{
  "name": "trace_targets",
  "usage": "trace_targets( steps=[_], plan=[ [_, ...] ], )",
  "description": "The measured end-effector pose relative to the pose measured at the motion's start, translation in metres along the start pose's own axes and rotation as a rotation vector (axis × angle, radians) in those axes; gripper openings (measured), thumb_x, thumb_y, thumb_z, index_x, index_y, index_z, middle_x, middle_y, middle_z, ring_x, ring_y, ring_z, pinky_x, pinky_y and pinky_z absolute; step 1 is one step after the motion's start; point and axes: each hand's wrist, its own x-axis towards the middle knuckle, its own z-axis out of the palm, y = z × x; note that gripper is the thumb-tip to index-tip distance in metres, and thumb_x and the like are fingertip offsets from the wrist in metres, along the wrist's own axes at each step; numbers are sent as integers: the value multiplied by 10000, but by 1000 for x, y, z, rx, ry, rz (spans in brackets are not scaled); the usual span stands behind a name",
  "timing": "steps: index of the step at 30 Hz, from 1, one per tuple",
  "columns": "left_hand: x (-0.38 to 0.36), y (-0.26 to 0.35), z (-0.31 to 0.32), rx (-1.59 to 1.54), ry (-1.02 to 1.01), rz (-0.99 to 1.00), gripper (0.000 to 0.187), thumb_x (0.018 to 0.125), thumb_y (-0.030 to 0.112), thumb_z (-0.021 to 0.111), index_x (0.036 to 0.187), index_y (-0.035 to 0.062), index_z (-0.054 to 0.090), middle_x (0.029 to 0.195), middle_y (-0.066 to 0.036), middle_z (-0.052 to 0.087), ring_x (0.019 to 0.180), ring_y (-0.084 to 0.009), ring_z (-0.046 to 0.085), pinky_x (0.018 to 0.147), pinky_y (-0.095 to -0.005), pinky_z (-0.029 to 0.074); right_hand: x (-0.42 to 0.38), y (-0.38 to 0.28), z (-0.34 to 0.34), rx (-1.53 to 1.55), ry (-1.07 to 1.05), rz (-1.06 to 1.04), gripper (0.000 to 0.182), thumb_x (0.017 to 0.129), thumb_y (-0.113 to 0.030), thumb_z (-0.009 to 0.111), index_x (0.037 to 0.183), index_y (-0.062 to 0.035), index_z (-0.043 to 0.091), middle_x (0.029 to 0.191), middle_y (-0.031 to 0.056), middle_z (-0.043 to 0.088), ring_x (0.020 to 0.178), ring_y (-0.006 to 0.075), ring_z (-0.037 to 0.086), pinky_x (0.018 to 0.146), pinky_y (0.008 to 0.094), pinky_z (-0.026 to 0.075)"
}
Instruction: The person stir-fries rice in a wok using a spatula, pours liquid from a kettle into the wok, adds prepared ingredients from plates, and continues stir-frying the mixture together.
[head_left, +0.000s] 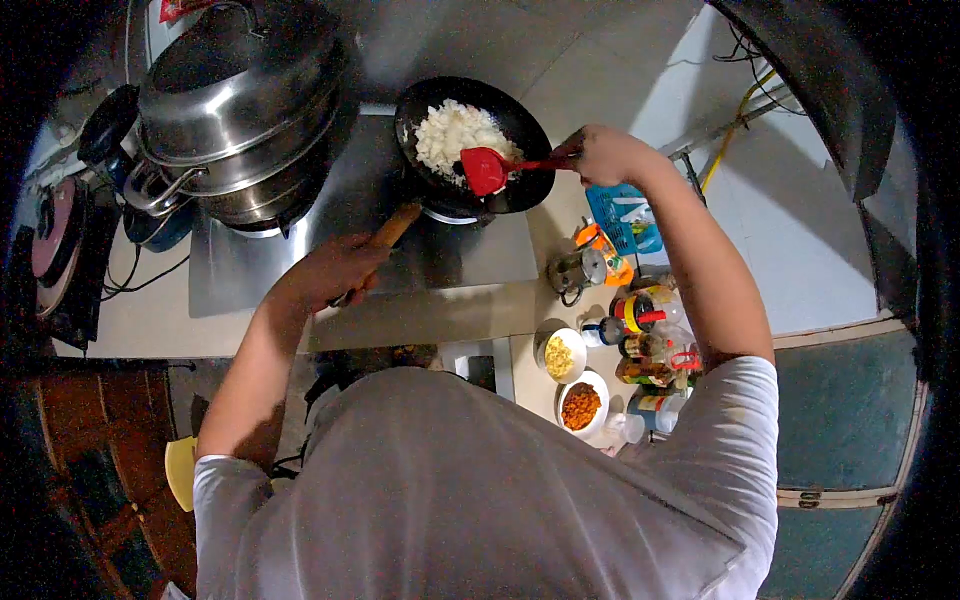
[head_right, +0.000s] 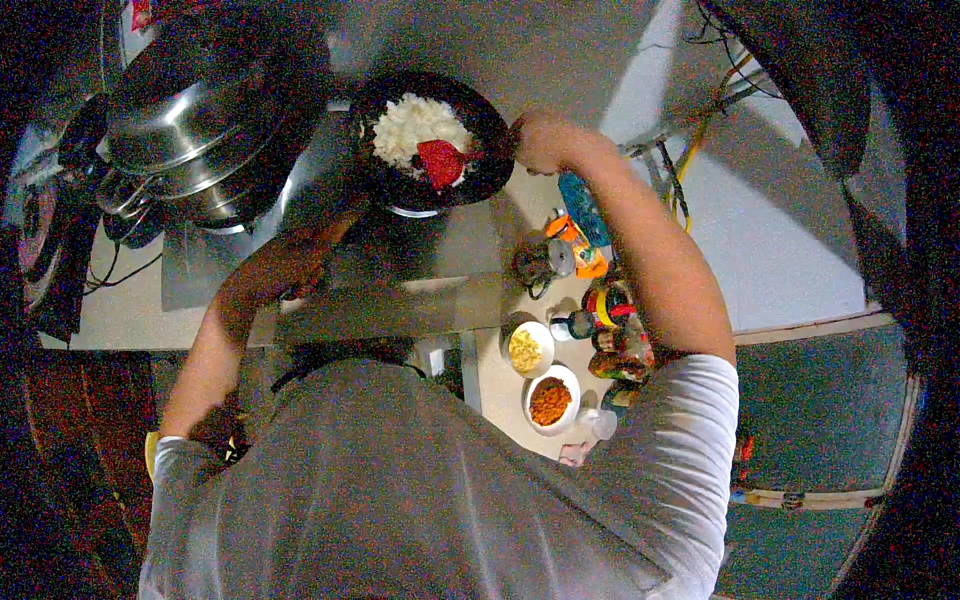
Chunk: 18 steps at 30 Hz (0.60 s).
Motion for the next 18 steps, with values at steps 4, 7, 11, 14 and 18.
trace_targets(
  steps=[4, 7, 11, 14, 18],
  plan=[
    [-2, 9, 2, -13, 9, -20, 289, 951, 355, 576, 1027, 76, 573, 687, -8, 561, 507, -104, 518, 441, -269, 395, 3, 29, 23, 307, -75, 66, 445, 837, -86, 576, 1270, -139, 665, 900, 136, 728, 691, 206, 647, 603, 330, 510],
    [-16, 25, 1, 37, 13, -15, 298, 941, 372, 574, 990, 78, 569, 680, -8, 560, 488, -106, 512, 414, -273, 373, -3, 26, 19, 328, -78, 71, 451, 851, -101, 589, 1293, -160, 654, 886, 105, 729, 611, 137, 605, 526, 292, 480],
    [-13, 21, -4, -13, -28, -13, 303, 938, 386, 577, 928, 83, 568, 672, -9, 563, 465, -106, 502, 378, -278, 345, -36, 5, -3, 512, -235, 230, 414, 879, -119, 622, 1292, -142, 649, 931, 107, 727, 696, 171, 616, 660, 315, 519],
    [-3, 12, -6, 28, -27, -52, 298, 952, 380, 571, 925, 83, 581, 678, -7, 571, 471, -101, 506, 391, -273, 363, -15, 32, 47, 389, 48, -53, 379, 898, -112, 605, 1275, -121, 652, 946, 106, 722, 734, 180, 620, 733, 318, 519],
    [2, 5, -5, -81, -8, -33, 283, 967, 365, 563, 929, 86, 584, 684, -9, 581, 486, -97, 515, 402, -268, 376, -15, 18, 0, 517, -78, -9, 357, 912, -106, 581, 1261, -93, 654, 902, 109, 713, 683, 148, 612, 689, 293, 512]
  ],
)
